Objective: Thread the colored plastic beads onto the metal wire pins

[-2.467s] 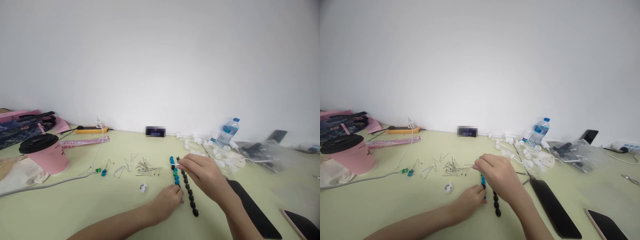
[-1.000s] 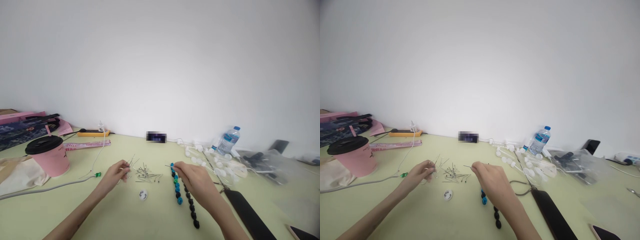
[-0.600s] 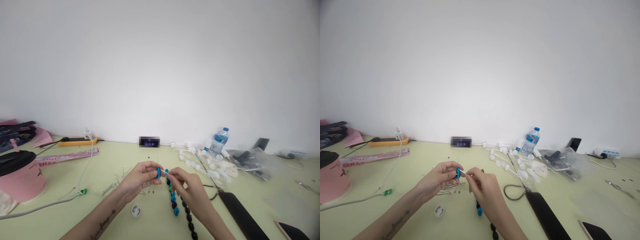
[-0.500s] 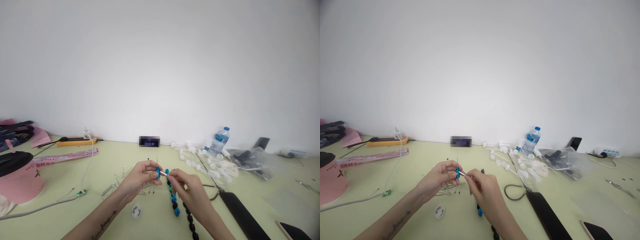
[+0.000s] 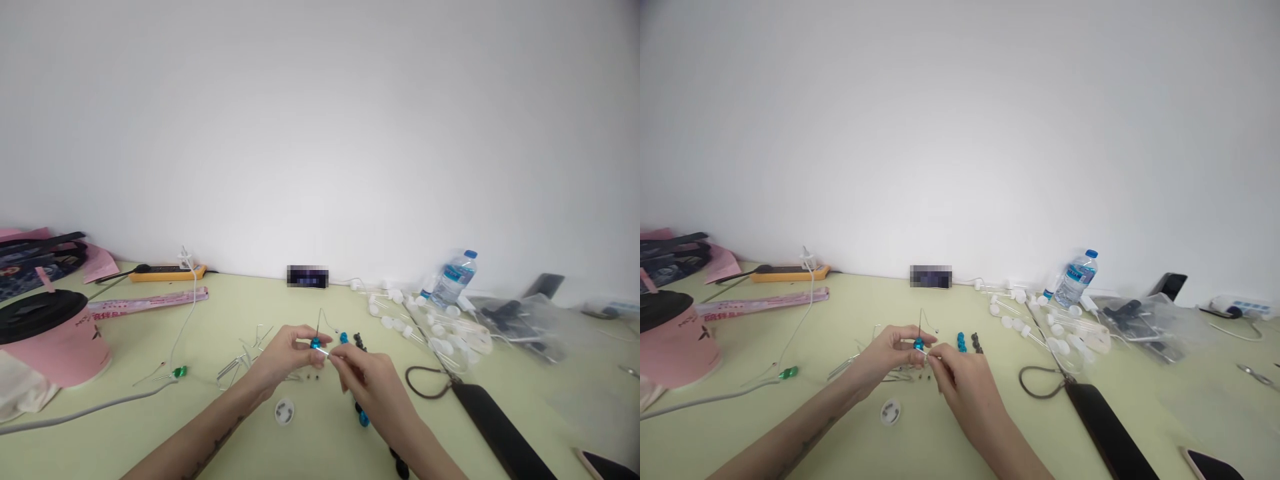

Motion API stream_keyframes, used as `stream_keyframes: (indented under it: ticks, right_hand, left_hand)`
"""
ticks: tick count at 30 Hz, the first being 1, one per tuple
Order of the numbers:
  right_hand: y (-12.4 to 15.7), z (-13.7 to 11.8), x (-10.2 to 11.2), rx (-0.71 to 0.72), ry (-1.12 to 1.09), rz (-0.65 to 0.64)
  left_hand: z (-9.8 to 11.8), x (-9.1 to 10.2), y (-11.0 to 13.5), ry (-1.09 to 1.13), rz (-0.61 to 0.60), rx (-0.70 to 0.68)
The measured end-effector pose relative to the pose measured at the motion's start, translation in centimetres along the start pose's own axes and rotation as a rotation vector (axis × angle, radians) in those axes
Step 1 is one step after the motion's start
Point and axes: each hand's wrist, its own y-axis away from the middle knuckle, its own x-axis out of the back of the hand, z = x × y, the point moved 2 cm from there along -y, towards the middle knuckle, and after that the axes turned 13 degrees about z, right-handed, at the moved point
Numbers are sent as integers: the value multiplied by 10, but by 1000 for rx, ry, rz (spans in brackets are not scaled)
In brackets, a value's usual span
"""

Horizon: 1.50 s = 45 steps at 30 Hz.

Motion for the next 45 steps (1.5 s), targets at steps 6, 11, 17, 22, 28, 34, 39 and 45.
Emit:
stream_keyframes:
  ticks: [6, 11, 17, 22, 28, 34, 39, 45]
  right_hand:
    - [-4, 8, -2, -17, 24, 42]
    - [-4, 6, 0, -56, -40, 0]
    - [-4, 7, -1, -100, -64, -9]
    - [-5, 11, -4, -259, -252, -84]
    - [-5, 19, -9, -380, -404, -217]
    - [-6, 19, -8, -231, -243, -221]
    - [-3, 11, -8, 111, 168, -133]
    - [8, 4, -14, 531, 521, -13]
  left_hand:
    - [0, 0, 2, 66, -72, 49]
    - [1, -2, 1, 60, -3, -29]
    - [0, -3, 1, 40, 24, -27]
    - [4, 0, -1, 79, -19, -24]
    - [-8, 4, -5, 53, -146, 61]
    - [-14, 6, -7, 30, -188, 114]
    - [-10, 7, -4, 37, -216, 168]
    - [-6, 4, -2, 83, -218, 216]
